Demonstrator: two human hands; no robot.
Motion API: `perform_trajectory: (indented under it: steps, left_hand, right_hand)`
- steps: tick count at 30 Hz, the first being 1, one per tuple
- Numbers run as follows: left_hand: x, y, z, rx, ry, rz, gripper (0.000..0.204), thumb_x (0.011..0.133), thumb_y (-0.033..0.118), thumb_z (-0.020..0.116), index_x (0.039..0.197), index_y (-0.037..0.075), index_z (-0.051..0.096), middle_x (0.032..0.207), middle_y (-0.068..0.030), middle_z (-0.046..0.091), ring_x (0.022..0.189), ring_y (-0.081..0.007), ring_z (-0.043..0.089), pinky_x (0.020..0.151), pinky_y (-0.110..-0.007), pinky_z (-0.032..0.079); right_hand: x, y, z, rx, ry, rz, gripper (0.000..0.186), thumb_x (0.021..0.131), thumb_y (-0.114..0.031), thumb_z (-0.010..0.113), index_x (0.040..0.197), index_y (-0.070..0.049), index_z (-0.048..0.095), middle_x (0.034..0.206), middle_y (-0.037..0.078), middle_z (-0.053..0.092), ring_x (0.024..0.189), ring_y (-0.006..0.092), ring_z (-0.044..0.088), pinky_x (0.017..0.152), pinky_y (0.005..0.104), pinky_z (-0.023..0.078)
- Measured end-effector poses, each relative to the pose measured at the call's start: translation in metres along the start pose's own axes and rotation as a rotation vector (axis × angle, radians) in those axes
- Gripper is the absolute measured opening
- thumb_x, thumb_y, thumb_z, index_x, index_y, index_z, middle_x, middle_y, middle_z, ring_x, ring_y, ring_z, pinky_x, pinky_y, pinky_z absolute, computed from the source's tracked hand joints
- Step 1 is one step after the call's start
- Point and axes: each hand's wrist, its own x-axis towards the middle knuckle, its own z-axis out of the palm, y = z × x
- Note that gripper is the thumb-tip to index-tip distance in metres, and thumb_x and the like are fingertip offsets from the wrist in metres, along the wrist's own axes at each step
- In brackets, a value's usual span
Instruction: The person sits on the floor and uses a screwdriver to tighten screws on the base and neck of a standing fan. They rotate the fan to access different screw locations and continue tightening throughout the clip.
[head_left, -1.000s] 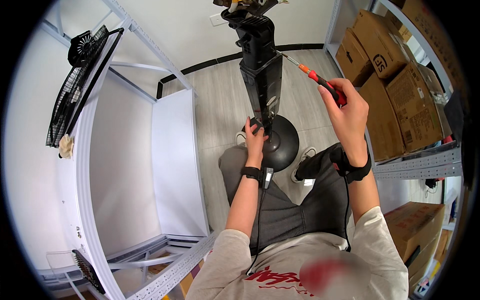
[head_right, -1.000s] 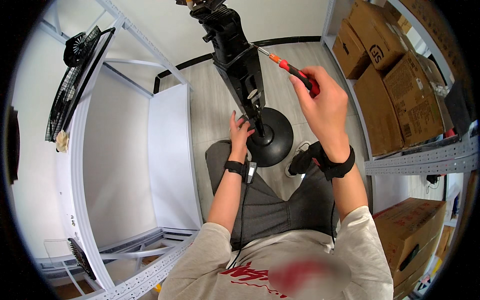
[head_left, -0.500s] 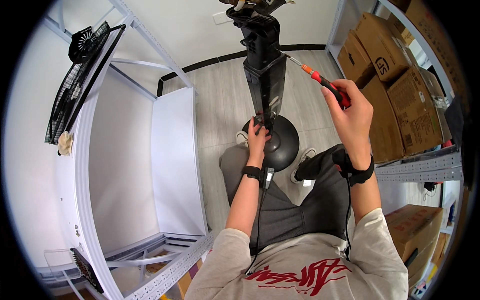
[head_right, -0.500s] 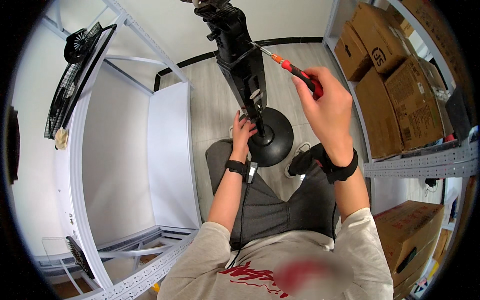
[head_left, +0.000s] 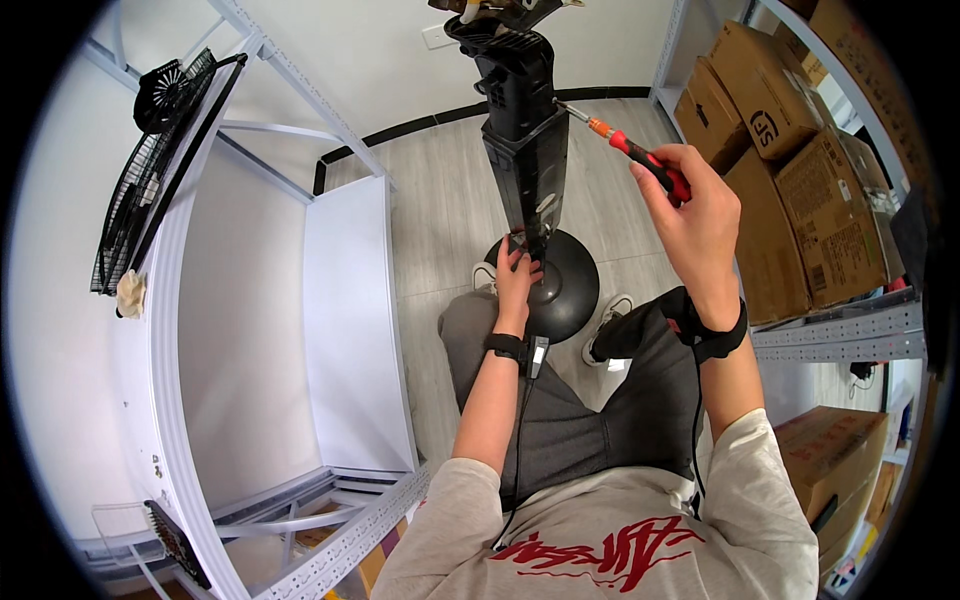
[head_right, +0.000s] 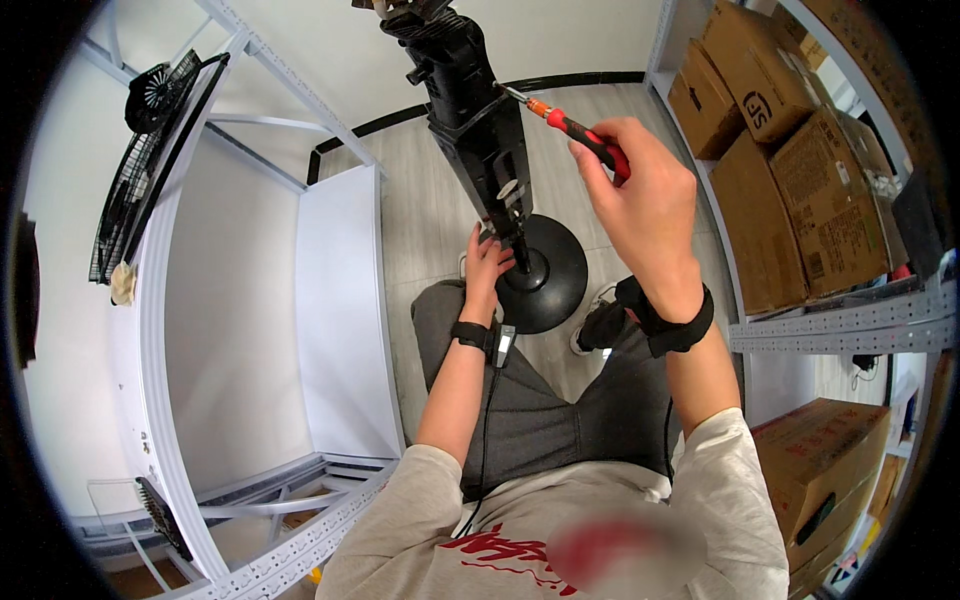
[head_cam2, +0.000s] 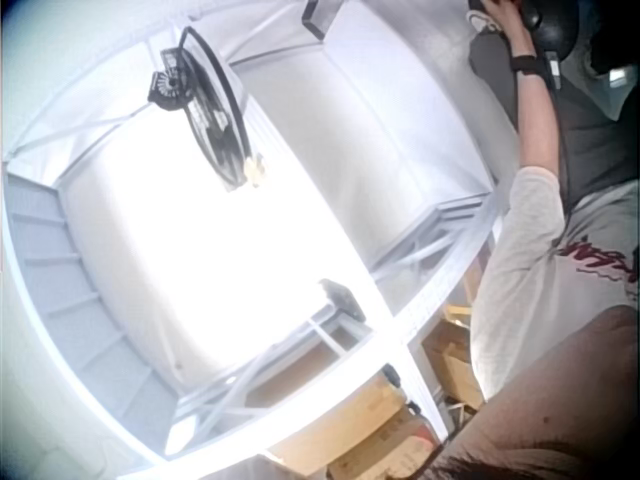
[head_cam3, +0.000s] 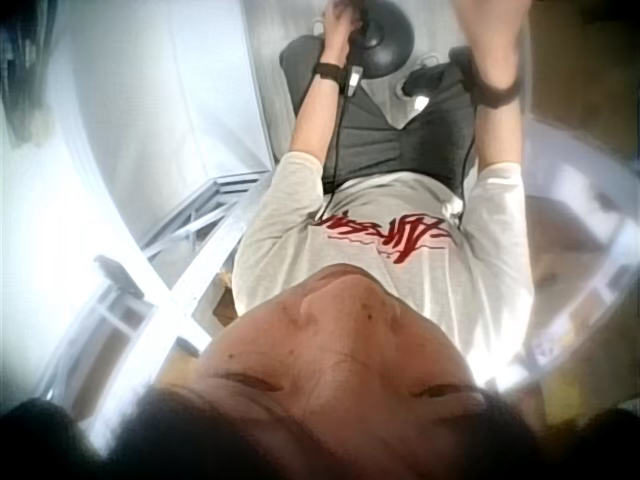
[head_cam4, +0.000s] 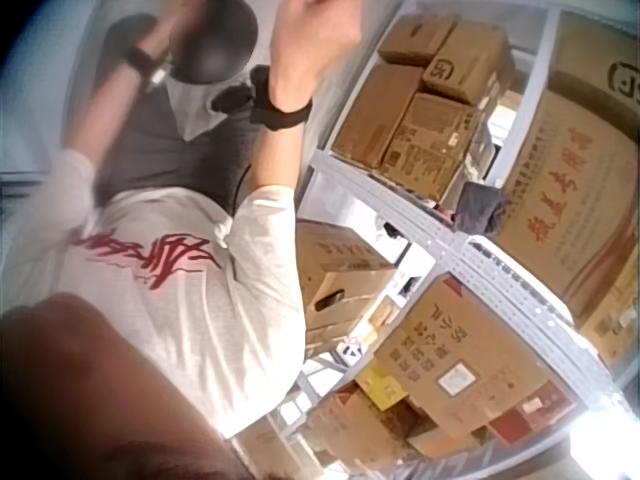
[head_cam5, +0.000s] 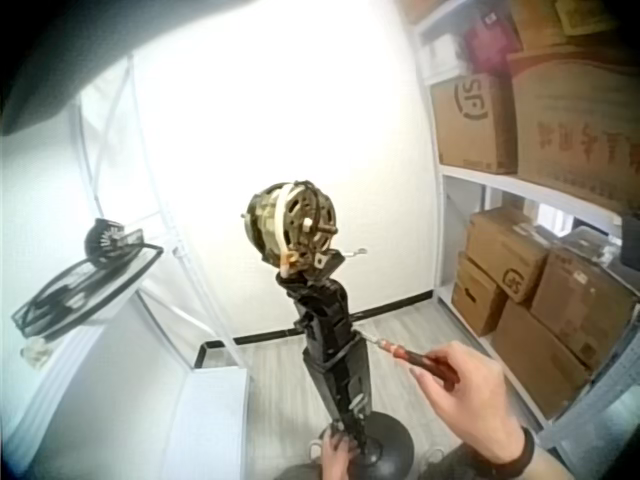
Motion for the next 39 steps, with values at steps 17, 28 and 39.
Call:
perform_trajectory:
  steps: [17, 28, 39]
  left_hand:
    - [0.0, 0.001, -0.001, 0.013, -0.016, -0.016, 0.064, 0.103, 0.008, 0.046, 0.159, 0.012, 0.016, 0.143, -0.0207, 0.044, 0.1, -0.0213, 0.065, 0.083, -0.035, 0.058]
    - [0.0, 0.001, -0.002, -0.001, -0.017, -0.021, 0.063, 0.103, 0.008, 0.047, 0.159, 0.012, 0.018, 0.14, -0.0194, 0.046, 0.098, -0.022, 0.065, 0.083, -0.035, 0.058]
    - [0.001, 0.0, -0.001, -0.013, -0.003, -0.036, 0.062, 0.103, 0.008, 0.048, 0.159, 0.012, 0.021, 0.142, -0.02, 0.046, 0.097, -0.0221, 0.066, 0.081, -0.035, 0.058]
  right_hand:
    - [0.004, -0.005, 0.007, -0.128, 0.047, -0.095, 0.02, 0.083, -0.021, 0.08, 0.094, -0.007, 0.073, 0.07, 0.006, 0.062, 0.058, 0.0215, 0.062, 0.052, 0.0321, 0.047]
    - [0.007, -0.006, 0.008, -0.077, 0.013, -0.099, 0.027, 0.086, -0.021, 0.078, 0.105, -0.004, 0.068, 0.096, 0.01, 0.065, 0.065, 0.0257, 0.067, 0.058, 0.0346, 0.052]
    - [0.006, -0.017, 0.005, -0.039, 0.011, 0.002, 0.022, 0.089, -0.019, 0.076, 0.097, -0.001, 0.067, 0.105, 0.011, 0.063, 0.066, 0.0282, 0.066, 0.061, 0.0356, 0.053]
